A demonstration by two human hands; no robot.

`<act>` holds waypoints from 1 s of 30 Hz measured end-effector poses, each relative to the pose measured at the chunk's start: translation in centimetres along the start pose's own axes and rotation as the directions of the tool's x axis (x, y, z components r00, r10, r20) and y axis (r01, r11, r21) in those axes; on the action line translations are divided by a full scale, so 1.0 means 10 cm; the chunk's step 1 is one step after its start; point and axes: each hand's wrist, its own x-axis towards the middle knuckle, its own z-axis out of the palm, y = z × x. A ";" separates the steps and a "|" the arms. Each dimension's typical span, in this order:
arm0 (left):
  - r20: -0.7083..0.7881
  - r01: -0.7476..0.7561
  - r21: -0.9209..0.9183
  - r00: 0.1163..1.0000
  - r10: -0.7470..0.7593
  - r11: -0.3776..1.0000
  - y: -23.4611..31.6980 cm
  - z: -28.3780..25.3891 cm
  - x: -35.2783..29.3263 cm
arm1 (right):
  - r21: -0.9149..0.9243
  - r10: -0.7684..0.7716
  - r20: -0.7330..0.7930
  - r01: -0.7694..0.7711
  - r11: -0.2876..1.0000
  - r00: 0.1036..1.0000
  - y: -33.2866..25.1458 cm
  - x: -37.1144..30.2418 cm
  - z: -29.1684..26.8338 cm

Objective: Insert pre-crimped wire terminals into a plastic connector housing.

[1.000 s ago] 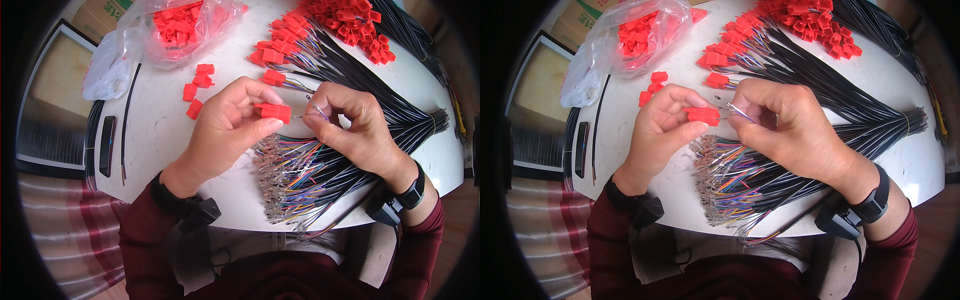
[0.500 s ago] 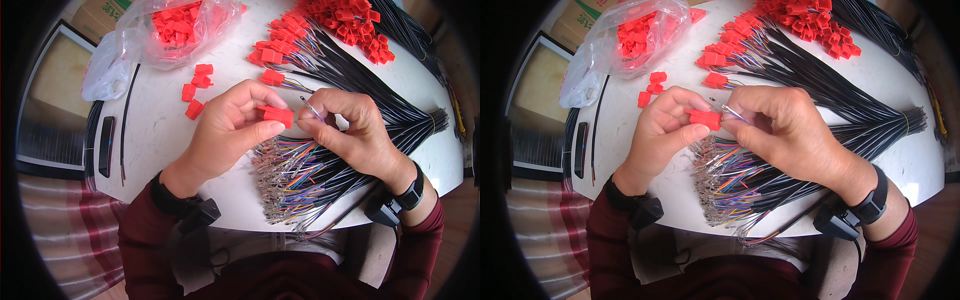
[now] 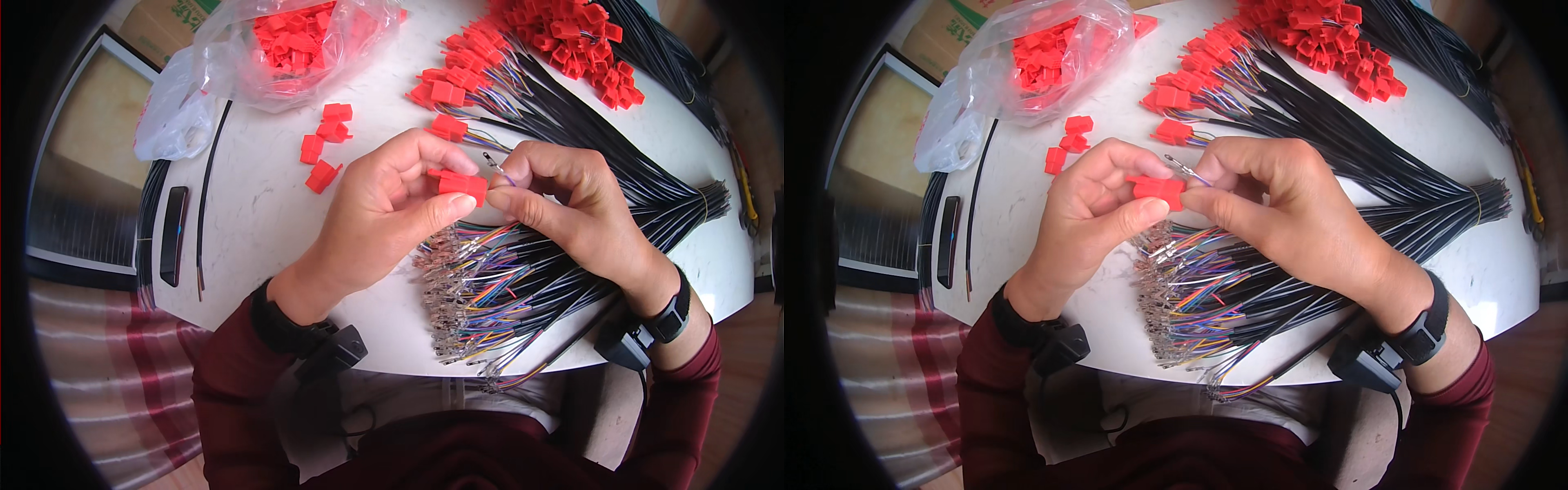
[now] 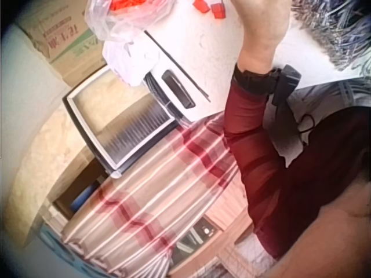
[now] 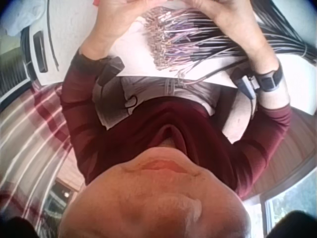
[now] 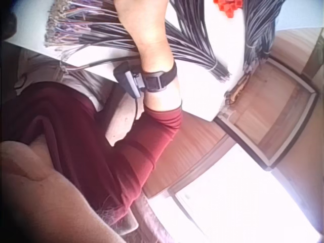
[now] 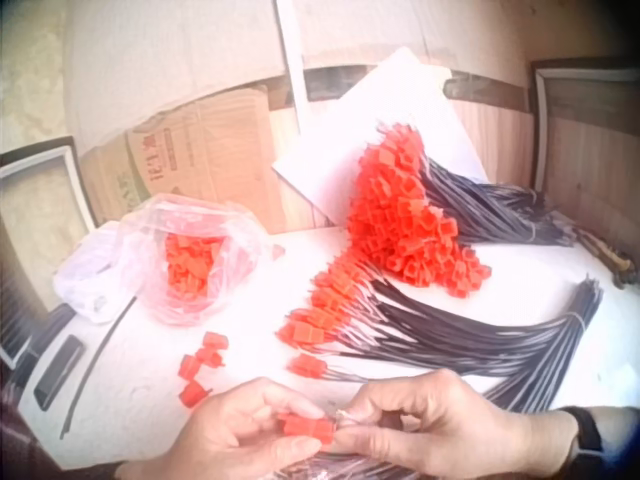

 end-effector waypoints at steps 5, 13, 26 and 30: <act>0.005 -0.033 0.007 0.999 0.033 0.999 -0.03 -0.03 0.00 | 0.074 -0.003 0.016 0.002 0.997 1.000 -0.02 0.01 0.01; 0.025 -0.040 0.041 0.999 0.039 0.998 -0.07 -0.03 0.01 | -0.022 0.008 0.047 -0.007 1.000 0.999 0.00 0.01 -0.01; 0.003 -0.044 0.147 0.999 0.044 0.988 -0.07 -0.02 0.00 | -0.113 -0.090 0.074 0.098 0.989 0.993 0.01 -0.01 0.02; -0.024 -0.023 0.110 0.999 0.025 0.994 -0.07 -0.04 0.02 | 0.085 0.076 -0.001 -0.075 0.994 0.997 -0.07 0.01 0.00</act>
